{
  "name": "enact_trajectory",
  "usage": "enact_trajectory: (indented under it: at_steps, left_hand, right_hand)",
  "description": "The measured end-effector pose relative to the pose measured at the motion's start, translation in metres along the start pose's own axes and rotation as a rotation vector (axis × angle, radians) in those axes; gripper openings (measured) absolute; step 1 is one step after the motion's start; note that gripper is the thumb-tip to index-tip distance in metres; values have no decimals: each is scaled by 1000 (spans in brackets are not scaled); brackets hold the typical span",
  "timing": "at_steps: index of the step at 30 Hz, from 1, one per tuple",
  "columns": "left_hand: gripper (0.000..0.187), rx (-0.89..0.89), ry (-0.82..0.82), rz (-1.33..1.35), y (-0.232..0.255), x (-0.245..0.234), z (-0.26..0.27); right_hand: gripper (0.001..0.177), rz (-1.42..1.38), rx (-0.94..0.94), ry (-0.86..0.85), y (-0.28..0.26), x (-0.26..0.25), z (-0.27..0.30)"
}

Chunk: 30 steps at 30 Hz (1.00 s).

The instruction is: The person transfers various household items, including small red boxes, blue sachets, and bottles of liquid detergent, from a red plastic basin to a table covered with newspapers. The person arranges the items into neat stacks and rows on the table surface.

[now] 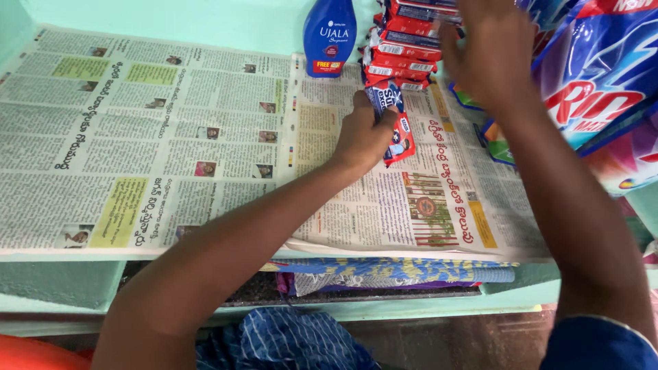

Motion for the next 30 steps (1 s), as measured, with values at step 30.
enact_trajectory:
  at_steps: [30]
  left_hand:
    - [50,135,-202,344,39,-19,4]
  right_hand:
    - [24,-346,110,57,-18,-52,38]
Point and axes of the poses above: each hand's wrist, its own z-axis away from the middle knuckle, its own x-axis out of the palm, y = z × x, the point moved 6 cm from there along -z, towards the middle knuckle, and after that the axes turned 8 degrees about -x, right-handed, at the moved point
